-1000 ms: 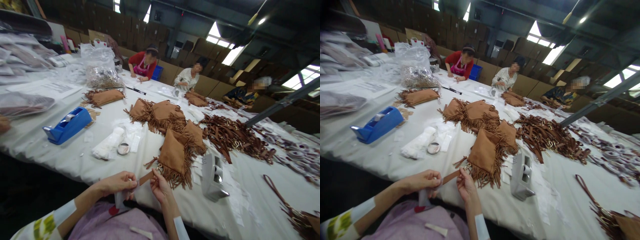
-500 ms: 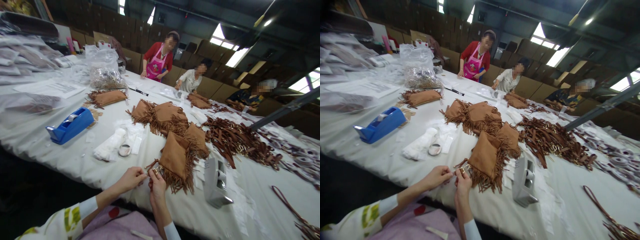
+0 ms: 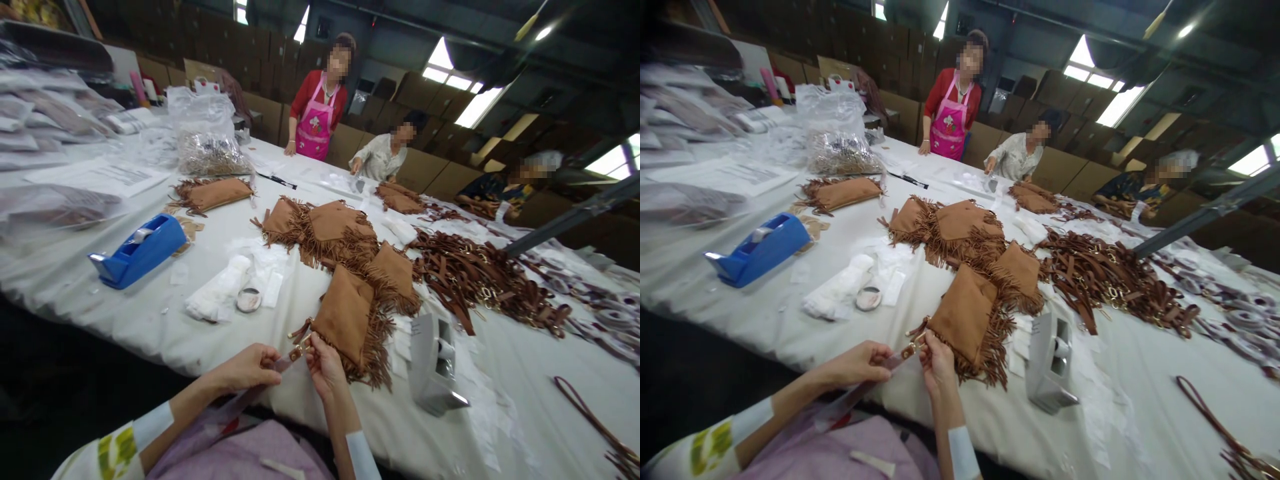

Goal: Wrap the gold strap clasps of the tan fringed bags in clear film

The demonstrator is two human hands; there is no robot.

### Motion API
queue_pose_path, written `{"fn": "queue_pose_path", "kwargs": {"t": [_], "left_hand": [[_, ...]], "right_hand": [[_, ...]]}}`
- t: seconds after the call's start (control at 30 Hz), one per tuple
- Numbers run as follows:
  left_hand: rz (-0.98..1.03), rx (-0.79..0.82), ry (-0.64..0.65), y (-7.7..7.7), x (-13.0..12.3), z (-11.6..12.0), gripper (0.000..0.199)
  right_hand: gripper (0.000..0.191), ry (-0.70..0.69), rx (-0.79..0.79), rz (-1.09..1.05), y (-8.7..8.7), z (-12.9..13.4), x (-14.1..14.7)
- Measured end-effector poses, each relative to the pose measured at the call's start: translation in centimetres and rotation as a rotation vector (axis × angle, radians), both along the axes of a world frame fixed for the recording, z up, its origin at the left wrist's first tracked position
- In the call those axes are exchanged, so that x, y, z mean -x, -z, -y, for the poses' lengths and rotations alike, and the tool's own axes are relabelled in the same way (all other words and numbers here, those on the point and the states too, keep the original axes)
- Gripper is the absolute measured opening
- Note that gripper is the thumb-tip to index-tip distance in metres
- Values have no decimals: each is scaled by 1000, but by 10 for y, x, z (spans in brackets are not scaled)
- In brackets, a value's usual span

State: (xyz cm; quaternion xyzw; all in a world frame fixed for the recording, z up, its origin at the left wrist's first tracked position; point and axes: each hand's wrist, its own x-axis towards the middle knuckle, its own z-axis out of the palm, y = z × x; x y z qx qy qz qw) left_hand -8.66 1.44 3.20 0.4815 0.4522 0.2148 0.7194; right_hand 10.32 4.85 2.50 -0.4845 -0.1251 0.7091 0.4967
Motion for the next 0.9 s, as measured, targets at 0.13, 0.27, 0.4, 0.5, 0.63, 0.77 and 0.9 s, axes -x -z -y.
{"fn": "queue_pose_path", "kwargs": {"t": [0.13,0.27,0.4,0.5,0.63,0.77,0.9], "left_hand": [[-47,8,-34,4,-1,3,32],[-90,2,-169,5,-15,-3,24],[-57,-14,-245,9,-33,-14,29],[-32,-69,-278,12,-42,-20,29],[-1,-69,-316,11,-47,-24,29],[-37,-55,-286,9,-48,-25,30],[-66,-48,-280,13,-51,-28,27]], "right_hand": [[30,80,-17,129,1,2,3],[27,130,-54,233,3,6,3],[23,155,-96,283,4,9,6],[23,179,-74,272,4,13,10],[25,121,41,119,2,15,8],[28,159,111,43,4,8,-1],[32,256,29,130,13,0,-8]]}}
